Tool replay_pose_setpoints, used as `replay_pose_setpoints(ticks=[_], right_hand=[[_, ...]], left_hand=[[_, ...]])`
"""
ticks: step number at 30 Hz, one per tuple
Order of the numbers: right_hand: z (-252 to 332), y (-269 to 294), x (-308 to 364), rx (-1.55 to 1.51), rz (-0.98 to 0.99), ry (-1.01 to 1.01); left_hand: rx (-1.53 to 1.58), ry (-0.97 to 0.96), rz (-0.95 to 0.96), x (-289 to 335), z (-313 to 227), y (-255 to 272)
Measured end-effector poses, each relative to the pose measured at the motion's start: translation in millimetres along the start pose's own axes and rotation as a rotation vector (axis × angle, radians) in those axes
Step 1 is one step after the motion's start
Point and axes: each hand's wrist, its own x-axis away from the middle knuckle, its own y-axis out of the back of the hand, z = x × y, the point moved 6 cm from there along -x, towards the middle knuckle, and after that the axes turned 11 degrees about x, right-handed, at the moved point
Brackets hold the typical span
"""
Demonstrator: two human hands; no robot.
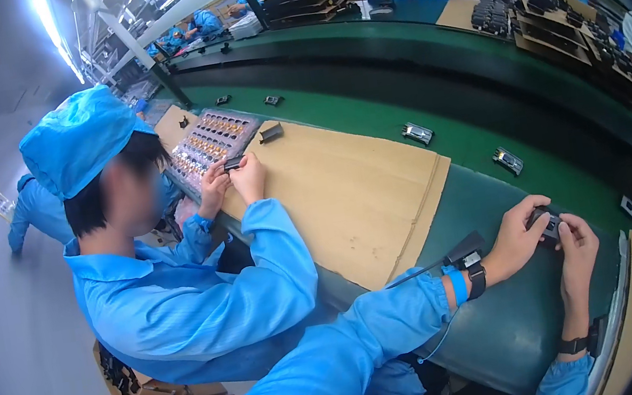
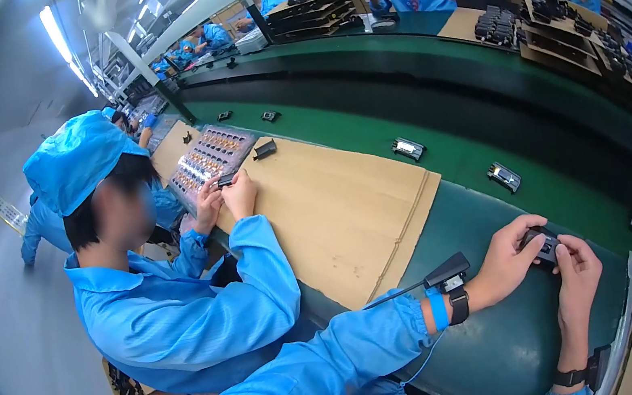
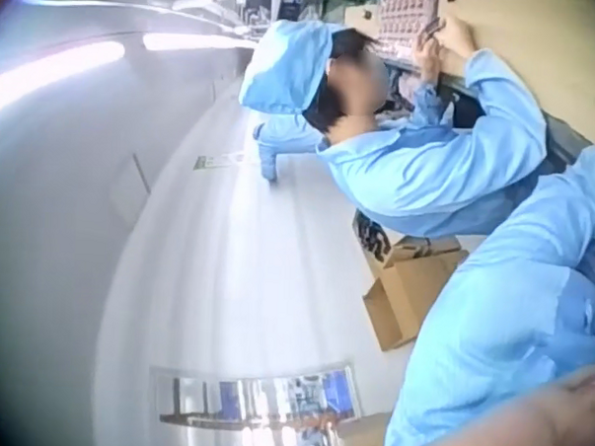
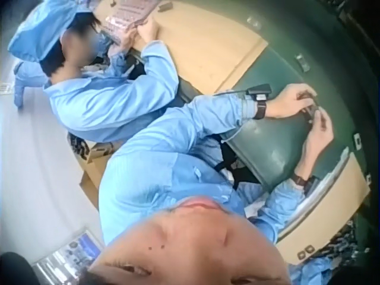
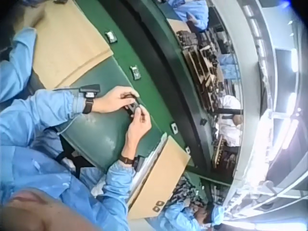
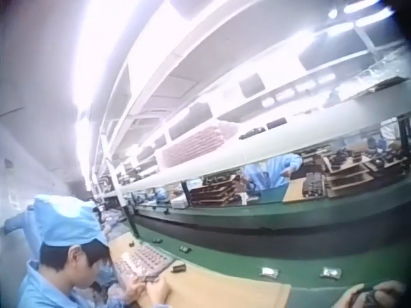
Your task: Assembling small electronic components and housings on a production line.
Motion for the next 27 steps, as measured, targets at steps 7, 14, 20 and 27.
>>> replay_pose_setpoints(ticks=[7, 14, 20, 27], right_hand=[[-0.6, -2.5, 2.8, 0.021, -0.013, 0.017], [7.5, -8.1, 9.0, -0.030, -0.028, -0.003], [8.2, -0.5, 8.2, 0.036, -0.072, 0.046], [2.1, 4.1, 3.1, -0.041, -0.027, -0.007]], left_hand=[[0.065, 0.053, -0.022, -1.9, -0.3, -3.0], [0.071, 0.100, 0.011, -5.3, -0.3, 1.5], [0.026, 0.161, 0.084, -4.9, -0.5, -2.9], [0.053, 0.185, 0.065, -4.6, -1.6, -5.0]])
